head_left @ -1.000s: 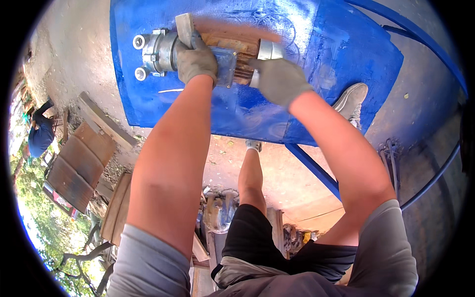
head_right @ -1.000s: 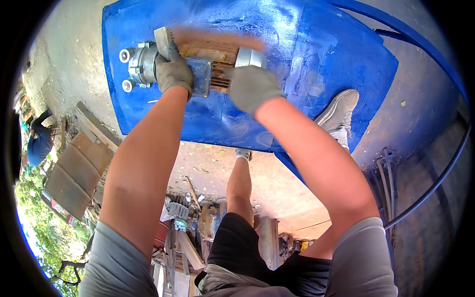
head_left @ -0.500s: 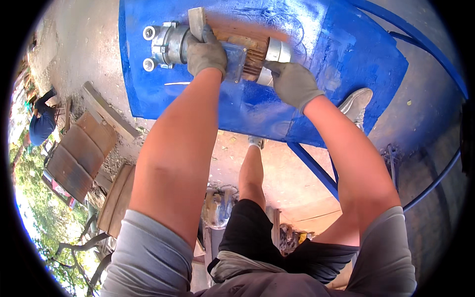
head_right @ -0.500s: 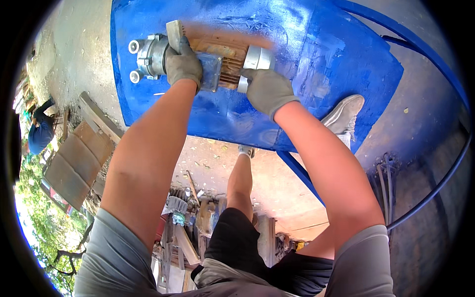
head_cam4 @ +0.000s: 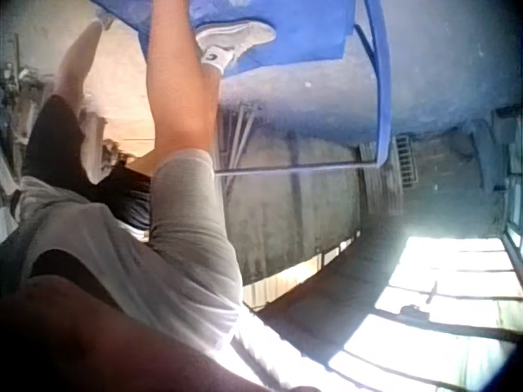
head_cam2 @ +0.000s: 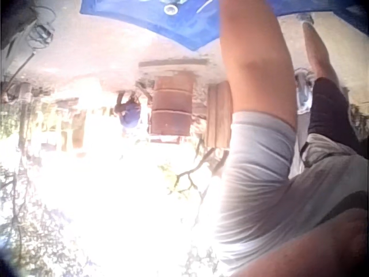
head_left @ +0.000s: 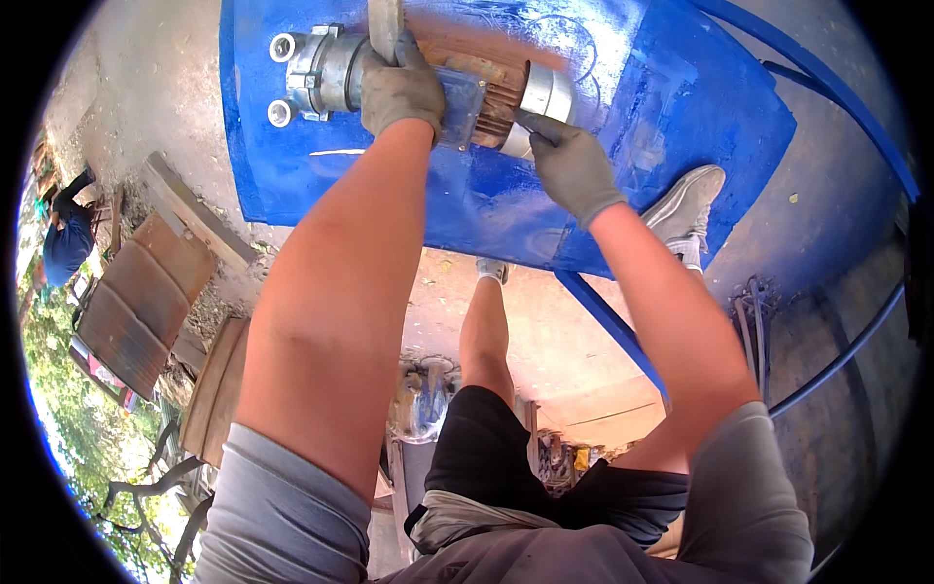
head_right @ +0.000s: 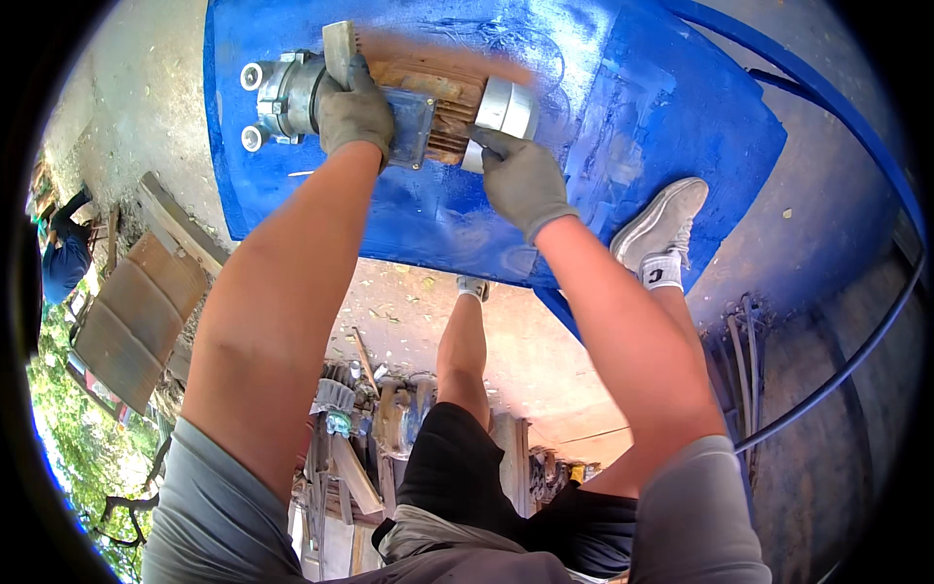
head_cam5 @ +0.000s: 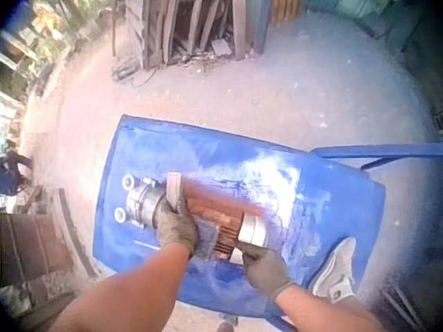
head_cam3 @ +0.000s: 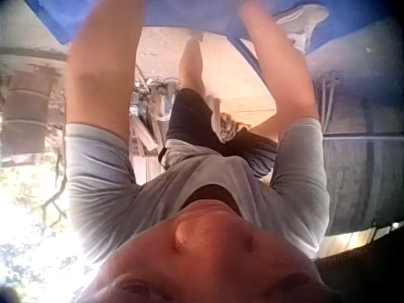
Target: The person moves a blue hand truck into a workshop, places a cylindrical metal part on it, and then uses a wire brush to scrub the part's surface. The person rotates the part to clean different sides.
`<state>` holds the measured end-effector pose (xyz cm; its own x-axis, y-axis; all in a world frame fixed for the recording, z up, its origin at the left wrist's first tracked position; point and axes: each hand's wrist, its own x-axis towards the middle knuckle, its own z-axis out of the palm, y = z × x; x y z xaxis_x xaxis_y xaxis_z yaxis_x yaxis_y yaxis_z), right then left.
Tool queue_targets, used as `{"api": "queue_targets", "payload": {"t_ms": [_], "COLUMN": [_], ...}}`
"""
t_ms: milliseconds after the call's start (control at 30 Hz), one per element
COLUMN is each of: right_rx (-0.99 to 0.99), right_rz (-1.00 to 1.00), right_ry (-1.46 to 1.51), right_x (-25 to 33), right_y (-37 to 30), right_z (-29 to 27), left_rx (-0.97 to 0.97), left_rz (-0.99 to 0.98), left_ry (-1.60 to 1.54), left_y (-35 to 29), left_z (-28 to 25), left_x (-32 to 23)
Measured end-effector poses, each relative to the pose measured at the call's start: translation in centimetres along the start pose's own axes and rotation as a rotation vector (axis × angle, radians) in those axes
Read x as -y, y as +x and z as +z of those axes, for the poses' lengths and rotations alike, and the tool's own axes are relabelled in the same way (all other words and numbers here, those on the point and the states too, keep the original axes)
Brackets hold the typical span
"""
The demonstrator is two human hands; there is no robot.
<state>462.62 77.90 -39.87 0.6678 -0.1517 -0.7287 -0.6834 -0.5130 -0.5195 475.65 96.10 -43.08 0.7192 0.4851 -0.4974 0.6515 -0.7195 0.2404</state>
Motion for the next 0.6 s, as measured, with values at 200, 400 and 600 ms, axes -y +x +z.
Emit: {"api": "queue_targets", "payload": {"t_ms": [200, 400, 600], "right_rx": [0.383, 0.269, 0.031], "right_rz": [-0.223, -0.207, -0.185], "right_ry": [-0.437, -0.432, -0.334], "right_x": [2.3, -0.2, -1.1], "right_y": [4.2, -0.2, -0.2], "right_z": [-6.9, -5.9, -0.2], "left_rx": [-0.020, -0.052, 0.017], "left_rz": [0.041, 0.033, 0.017], "left_ry": [-0.075, -0.072, -0.043], "left_y": [-0.8, -0.6, -0.7], "left_z": [-0.1, -0.2, 0.2], "left_x": [-0.7, -0.4, -1.2]}}
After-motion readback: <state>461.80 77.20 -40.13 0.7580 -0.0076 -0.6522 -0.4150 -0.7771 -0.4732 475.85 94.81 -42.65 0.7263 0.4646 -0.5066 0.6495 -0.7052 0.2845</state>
